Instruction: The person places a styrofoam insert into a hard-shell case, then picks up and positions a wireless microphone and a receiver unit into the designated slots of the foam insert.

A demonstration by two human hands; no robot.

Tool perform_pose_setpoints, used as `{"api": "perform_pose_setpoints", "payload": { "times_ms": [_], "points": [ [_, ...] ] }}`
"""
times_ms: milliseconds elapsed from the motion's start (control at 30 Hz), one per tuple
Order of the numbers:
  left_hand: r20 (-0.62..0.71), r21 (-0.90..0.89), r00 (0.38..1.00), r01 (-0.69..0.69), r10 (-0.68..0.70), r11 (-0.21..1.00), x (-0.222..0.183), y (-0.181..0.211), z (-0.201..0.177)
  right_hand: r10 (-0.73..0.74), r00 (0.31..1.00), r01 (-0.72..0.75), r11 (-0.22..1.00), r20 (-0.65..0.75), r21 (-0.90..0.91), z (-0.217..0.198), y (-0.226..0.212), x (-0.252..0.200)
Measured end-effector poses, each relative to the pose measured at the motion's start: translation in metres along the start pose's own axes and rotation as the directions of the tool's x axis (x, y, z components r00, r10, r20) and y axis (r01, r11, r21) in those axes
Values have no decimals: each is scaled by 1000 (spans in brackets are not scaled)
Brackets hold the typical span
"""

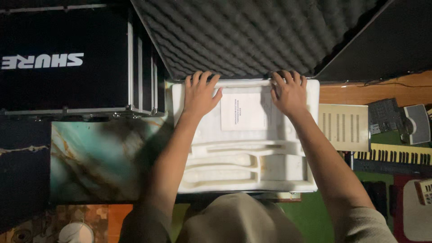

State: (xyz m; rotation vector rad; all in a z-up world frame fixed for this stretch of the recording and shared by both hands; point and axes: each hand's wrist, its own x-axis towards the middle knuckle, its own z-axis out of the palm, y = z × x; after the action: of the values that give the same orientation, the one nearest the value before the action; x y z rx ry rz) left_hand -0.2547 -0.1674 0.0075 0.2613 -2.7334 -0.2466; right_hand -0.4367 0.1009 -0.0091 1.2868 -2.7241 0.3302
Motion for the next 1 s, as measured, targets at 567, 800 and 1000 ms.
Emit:
{"api": "perform_pose_setpoints", "payload": {
  "times_ms": [567,800,1000],
  "points": [
    [139,-73,987,93,-82,993,-34,-10,32,-10,998,7,999,65,42,47,24,-32],
    [196,204,969,109,-150,973,-41,-12,25,38,992,-39,999,124,8,24,12,-41],
    [269,150,943,162,-198,975,-42,-19,28,108,974,-109,994,201,-5,21,7,-37]
  ]
}}
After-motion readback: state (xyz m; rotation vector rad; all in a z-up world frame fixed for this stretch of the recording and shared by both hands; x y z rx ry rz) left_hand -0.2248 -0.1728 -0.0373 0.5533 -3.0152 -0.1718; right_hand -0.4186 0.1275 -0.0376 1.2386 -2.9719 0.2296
